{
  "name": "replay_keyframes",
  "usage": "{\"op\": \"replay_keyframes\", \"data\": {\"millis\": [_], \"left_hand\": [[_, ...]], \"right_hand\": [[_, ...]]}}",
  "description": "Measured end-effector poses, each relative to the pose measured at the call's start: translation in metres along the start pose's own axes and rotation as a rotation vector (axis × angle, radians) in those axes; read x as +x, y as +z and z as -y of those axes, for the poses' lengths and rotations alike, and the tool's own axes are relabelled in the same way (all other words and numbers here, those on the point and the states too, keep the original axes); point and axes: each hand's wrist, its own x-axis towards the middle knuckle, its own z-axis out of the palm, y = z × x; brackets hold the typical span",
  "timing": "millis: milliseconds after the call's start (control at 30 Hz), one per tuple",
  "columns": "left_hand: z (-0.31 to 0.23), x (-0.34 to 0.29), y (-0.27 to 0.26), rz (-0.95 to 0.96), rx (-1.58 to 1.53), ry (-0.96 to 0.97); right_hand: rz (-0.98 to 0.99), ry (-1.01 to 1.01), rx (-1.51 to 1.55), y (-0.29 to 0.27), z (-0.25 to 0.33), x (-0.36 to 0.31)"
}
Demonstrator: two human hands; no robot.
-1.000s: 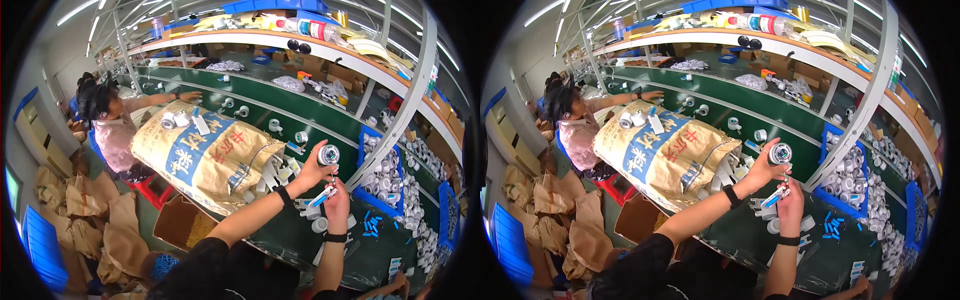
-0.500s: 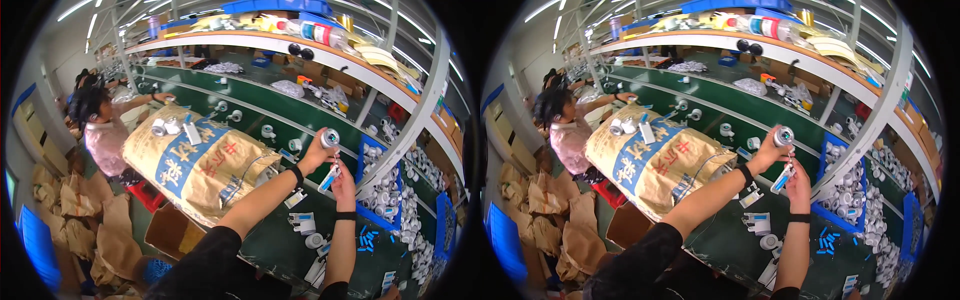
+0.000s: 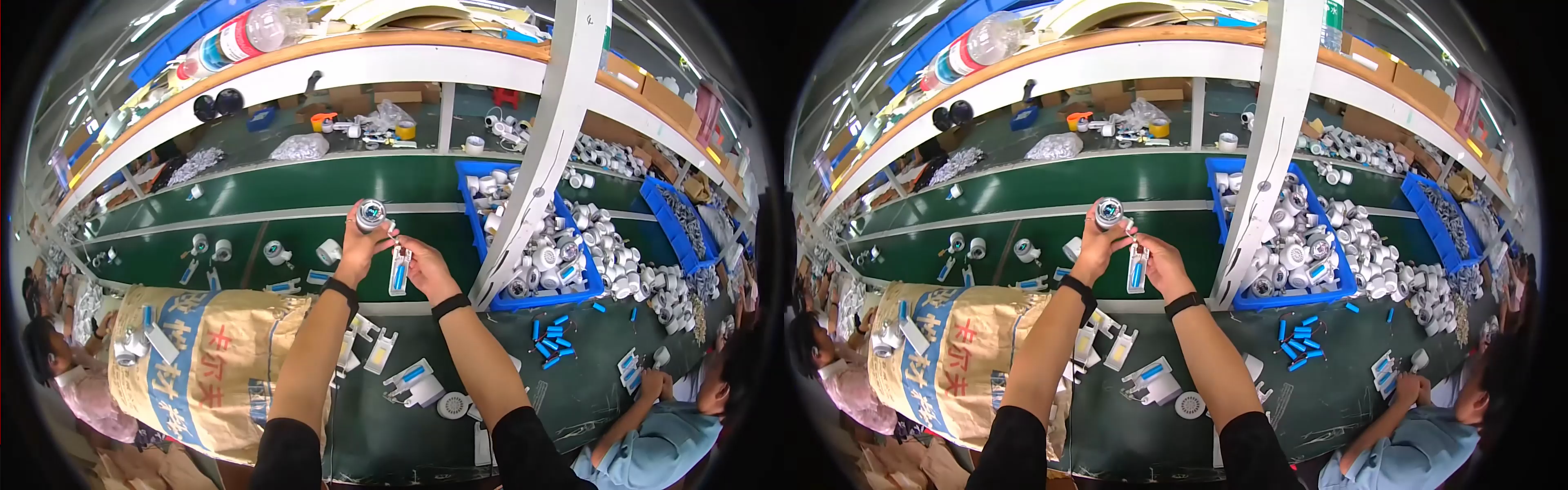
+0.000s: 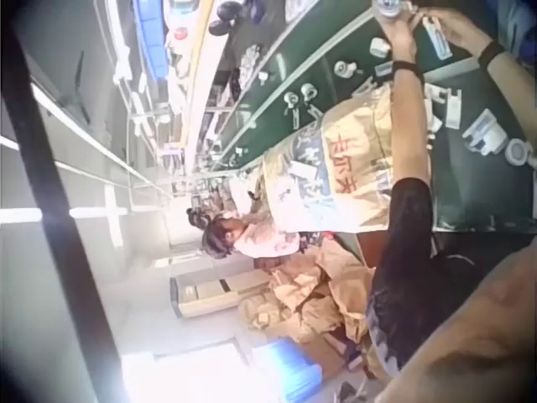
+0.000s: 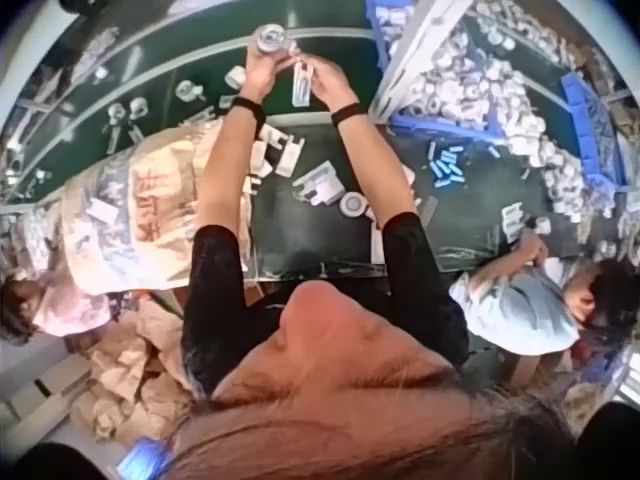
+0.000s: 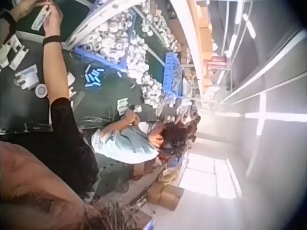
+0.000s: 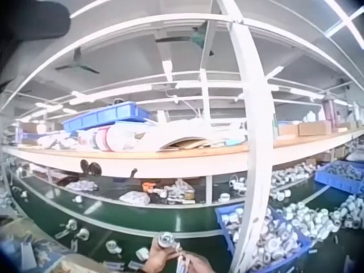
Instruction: Assembling small electronic components into plastic housings on a factory production line.
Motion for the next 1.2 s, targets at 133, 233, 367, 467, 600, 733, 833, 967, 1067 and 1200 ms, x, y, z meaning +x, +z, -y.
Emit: {"op": "replay_keyframes", "data": {"millis": [133,233,367,467,600,733,833,967,1067,1200], "left_hand": [[0.009,0.009,-0.009,-0.023,0.007,-0.011],[0.014,0.012,-0.01,-0.035,0.021,-0.018],[0.018,0.016,-0.012,-0.04,0.017,-0.027],[0.019,0.016,-0.011,-0.028,0.011,-0.026],[0.017,0.015,-0.011,-0.022,0.012,-0.023],[0.017,0.017,-0.011,-0.022,0.022,-0.028],[0.017,0.019,-0.014,-0.025,0.029,-0.046],[0.023,0.024,-0.022,-0.042,0.032,-0.064],[0.04,0.034,-0.037,-0.019,0.052,-0.119],[0.074,0.048,-0.054,-0.11,0.181,-0.119]], "right_hand": [[-0.005,0.018,0.03,0.0,-0.005,0.007],[-0.028,0.003,0.031,-0.001,-0.008,0.009],[-0.051,0.018,0.037,-0.006,-0.009,0.013],[-0.05,0.009,0.04,-0.007,-0.008,0.013],[-0.061,0.016,0.039,-0.006,-0.007,0.012],[-0.064,0.004,0.037,-0.005,-0.009,0.013],[-0.072,-0.002,0.043,-0.006,-0.011,0.017],[-0.136,0.007,-0.011,-0.005,-0.018,0.022],[-0.202,-0.086,-0.182,-0.015,-0.032,0.031],[-0.306,-0.164,-0.6,-0.036,-0.047,0.049]]}}
